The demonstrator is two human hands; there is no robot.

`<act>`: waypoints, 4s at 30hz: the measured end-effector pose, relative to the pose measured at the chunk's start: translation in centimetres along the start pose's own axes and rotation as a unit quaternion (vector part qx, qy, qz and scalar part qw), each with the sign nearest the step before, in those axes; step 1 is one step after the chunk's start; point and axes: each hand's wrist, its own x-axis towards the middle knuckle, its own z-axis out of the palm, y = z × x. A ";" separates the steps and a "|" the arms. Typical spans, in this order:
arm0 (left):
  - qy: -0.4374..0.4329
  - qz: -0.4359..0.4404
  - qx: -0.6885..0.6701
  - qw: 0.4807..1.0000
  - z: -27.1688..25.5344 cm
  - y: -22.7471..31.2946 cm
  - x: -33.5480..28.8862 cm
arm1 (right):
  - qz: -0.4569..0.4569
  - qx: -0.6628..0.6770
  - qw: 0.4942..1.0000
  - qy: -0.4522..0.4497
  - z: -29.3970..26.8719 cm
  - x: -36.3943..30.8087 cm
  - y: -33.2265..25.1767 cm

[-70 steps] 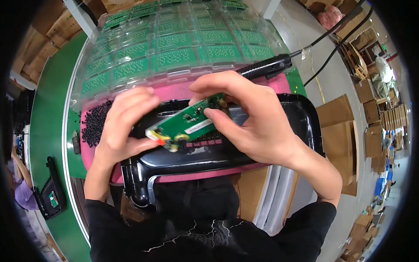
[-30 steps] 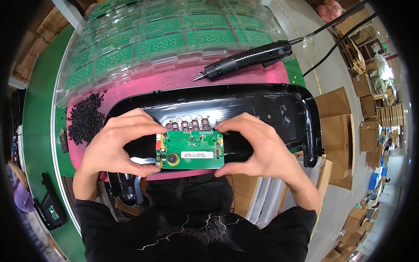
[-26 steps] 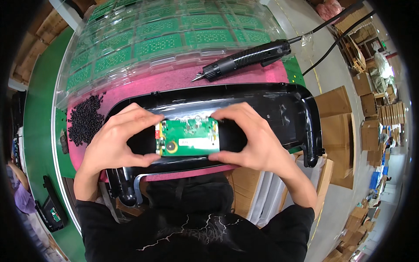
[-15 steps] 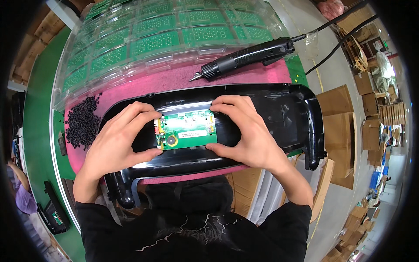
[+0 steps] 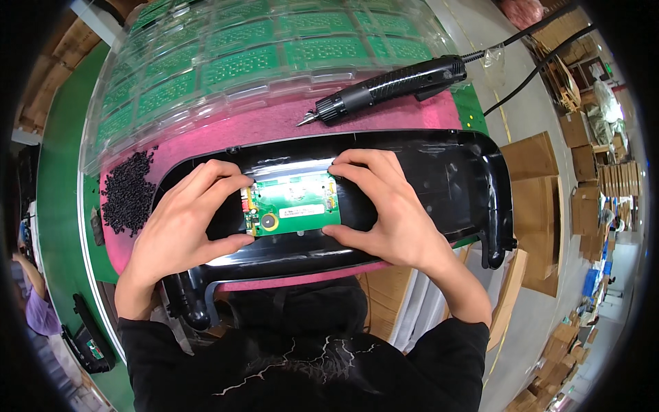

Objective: The recorder is installing circuit boards into plastic housings using a power screwdriver on an assembly line.

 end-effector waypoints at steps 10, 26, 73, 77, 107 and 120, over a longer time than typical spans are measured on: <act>0.010 0.045 0.003 0.999 0.3 -1.1 -0.5 | 0.030 -0.015 0.999 0.006 0.5 0.3 -1.0; 0.114 -0.247 0.218 0.937 -4.3 -6.7 -4.4 | 0.302 0.339 0.862 0.226 -8.6 4.8 5.1; 0.198 0.236 -0.079 0.948 0.7 -2.4 -1.1 | -0.237 0.562 0.737 0.290 1.7 3.6 -12.0; 0.193 0.226 -0.110 0.948 1.0 -2.4 -1.2 | -0.232 0.559 0.749 0.268 1.8 3.3 -11.7; 0.035 0.130 -0.100 0.986 1.5 -2.1 -1.2 | -0.077 0.469 0.850 0.228 0.2 4.4 -5.6; 0.008 0.088 -0.114 0.990 1.1 -2.3 -1.2 | -0.123 0.491 0.853 0.128 0.1 5.1 -6.2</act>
